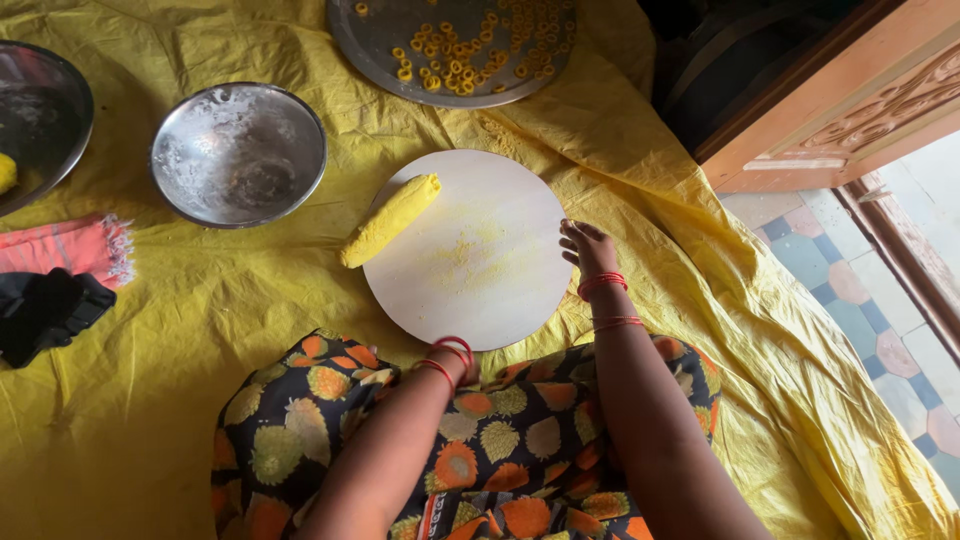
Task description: The person rolls a yellow dough into a log, pinches off small pieces, rolls them into thin ropes, and forms them into rings. The finished rings are placed on a metal tray.
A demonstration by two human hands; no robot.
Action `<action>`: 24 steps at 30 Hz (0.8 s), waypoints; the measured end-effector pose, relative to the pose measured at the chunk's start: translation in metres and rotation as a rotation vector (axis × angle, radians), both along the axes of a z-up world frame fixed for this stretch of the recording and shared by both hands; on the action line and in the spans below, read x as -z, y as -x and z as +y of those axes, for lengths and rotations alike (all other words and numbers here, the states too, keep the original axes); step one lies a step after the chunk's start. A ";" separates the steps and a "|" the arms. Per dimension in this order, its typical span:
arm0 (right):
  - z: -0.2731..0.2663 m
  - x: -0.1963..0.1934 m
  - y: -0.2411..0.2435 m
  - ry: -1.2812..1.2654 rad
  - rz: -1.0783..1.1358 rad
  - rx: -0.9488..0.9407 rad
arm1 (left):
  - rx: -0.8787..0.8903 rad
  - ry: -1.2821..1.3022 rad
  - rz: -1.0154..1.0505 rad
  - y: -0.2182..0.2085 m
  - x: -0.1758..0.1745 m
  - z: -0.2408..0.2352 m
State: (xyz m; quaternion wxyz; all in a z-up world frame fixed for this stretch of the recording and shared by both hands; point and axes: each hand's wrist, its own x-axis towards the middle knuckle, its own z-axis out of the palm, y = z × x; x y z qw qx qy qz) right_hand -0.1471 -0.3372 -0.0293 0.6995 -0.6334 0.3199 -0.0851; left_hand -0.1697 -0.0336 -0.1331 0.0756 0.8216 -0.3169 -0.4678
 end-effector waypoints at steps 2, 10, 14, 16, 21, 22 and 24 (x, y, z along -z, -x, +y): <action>0.010 -0.022 0.006 -0.052 -0.044 -0.024 | 0.047 -0.096 0.023 0.010 0.008 -0.007; 0.042 -0.083 0.022 -0.088 -0.147 -0.128 | 0.010 -0.087 0.191 0.019 0.007 -0.033; 0.052 -0.096 0.033 -0.130 -0.215 -0.172 | -0.274 0.049 0.453 0.020 -0.033 -0.036; 0.058 -0.098 0.039 -0.134 -0.218 -0.194 | -0.380 0.097 0.556 0.020 -0.051 -0.035; 0.066 -0.086 0.035 -0.074 -0.111 -0.231 | -0.301 0.226 0.504 0.017 -0.038 -0.052; 0.067 -0.080 0.029 -0.096 -0.110 -0.226 | -0.229 0.279 0.393 0.015 -0.028 -0.055; 0.066 -0.068 0.018 -0.081 -0.112 -0.213 | -0.084 0.380 0.171 0.005 -0.009 -0.062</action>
